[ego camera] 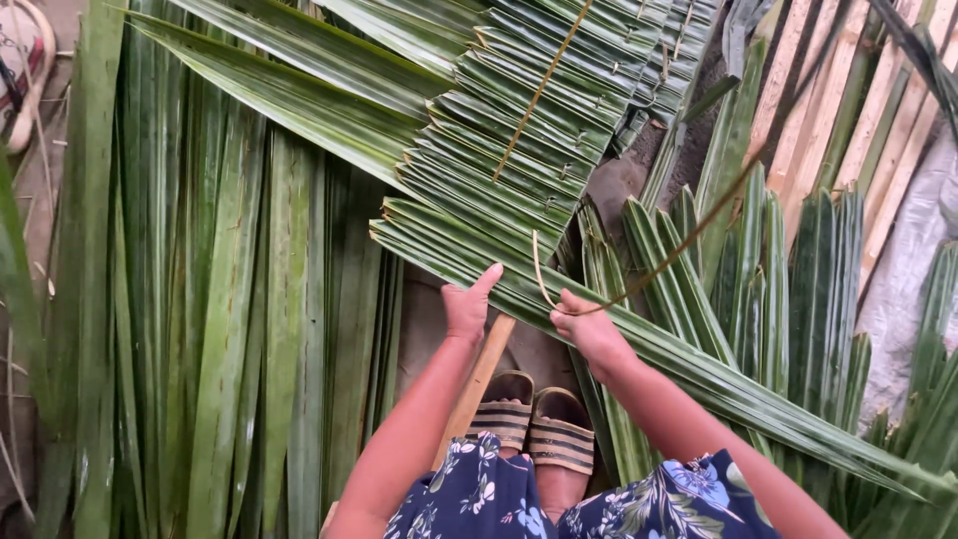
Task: Weaving and securing palm leaves onto a wooden lath to create a thatched panel
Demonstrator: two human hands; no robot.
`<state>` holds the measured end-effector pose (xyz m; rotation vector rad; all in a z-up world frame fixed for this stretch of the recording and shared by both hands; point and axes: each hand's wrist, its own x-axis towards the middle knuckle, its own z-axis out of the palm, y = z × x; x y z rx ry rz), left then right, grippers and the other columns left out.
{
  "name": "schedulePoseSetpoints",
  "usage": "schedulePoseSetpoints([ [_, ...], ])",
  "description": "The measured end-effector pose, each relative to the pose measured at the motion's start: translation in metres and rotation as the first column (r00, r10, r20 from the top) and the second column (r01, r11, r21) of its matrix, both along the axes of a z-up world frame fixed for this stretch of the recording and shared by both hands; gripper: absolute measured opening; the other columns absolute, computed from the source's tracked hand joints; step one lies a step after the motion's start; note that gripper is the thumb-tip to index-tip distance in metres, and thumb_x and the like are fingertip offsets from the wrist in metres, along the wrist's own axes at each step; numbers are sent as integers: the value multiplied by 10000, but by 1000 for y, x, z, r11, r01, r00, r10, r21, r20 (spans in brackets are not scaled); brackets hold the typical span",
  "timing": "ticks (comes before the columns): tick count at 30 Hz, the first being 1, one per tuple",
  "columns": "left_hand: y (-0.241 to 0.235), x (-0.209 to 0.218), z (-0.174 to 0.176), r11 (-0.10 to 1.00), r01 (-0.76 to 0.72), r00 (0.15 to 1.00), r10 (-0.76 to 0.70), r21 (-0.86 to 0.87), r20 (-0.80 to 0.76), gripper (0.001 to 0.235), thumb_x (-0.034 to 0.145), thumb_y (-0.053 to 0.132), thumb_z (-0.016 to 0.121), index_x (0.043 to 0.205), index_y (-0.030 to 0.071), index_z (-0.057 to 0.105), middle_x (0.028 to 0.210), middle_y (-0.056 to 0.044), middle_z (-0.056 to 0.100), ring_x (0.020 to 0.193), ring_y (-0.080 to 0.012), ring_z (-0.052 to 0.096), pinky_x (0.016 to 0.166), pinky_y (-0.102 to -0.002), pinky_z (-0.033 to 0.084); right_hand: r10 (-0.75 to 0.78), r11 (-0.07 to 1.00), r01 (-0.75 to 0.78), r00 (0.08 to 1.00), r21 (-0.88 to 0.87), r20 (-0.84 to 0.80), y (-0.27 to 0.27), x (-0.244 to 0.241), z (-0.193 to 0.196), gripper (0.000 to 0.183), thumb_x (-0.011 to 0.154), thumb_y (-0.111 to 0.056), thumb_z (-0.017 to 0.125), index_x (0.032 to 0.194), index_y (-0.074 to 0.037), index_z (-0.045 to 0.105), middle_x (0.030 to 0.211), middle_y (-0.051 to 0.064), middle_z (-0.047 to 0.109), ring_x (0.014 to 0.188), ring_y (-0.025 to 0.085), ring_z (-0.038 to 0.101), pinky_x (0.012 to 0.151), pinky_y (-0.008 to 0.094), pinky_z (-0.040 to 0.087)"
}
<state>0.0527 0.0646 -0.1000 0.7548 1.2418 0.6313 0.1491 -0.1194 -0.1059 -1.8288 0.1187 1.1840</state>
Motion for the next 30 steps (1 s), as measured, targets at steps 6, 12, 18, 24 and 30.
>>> schedulePoseSetpoints([
  [6, 0, -1, -14, 1000, -12, 1000, 12, -14, 0, 384, 616, 66, 1001, 929, -21, 795, 865, -159, 774, 785, -164, 714, 725, -389, 587, 67, 991, -69, 998, -115, -21, 14, 11, 18, 755, 879, -175, 777, 1540, -9, 452, 1285, 215, 610, 1102, 234, 638, 989, 391, 539],
  [12, 3, 0, -8, 999, 9, 1000, -10, -35, -14, 402, 601, 75, 1008, 923, -32, 792, 870, -166, 773, 802, -173, 712, 732, -385, 589, -6, 996, -2, 996, -84, -94, 34, 13, 43, 708, 930, -140, 729, 1512, 105, 408, 1264, 278, 650, 1085, 273, 691, 980, 381, 550],
  [18, -2, 0, -24, 998, -15, 1000, 14, -55, -7, 417, 595, 67, 1004, 924, -59, 781, 867, -184, 768, 796, -193, 719, 715, -389, 583, -46, 998, 41, 992, -42, -115, 45, 12, -24, 654, 859, -290, 863, 1332, 85, 608, 949, 120, 709, 800, 132, 690, 816, 274, 617],
  [24, 4, 3, -27, 995, -16, 1000, 13, -98, -24, 461, 560, 96, 1025, 907, -70, 771, 846, -192, 760, 750, -215, 719, 683, -388, 580, -193, 978, 203, 971, 58, -143, 83, 4, 22, 431, 757, -166, 948, 1014, 86, 711, 850, 208, 702, 782, 278, 722, 767, 442, 635],
  [30, 9, -1, -33, 991, -30, 999, 24, -129, -46, 496, 547, 120, 1040, 905, -73, 757, 849, -211, 755, 758, -242, 735, 686, -393, 580, -358, 923, 377, 914, 75, -192, 98, -8, 1, 400, 746, -157, 963, 956, 63, 703, 819, 174, 686, 790, 272, 702, 778, 495, 622],
])
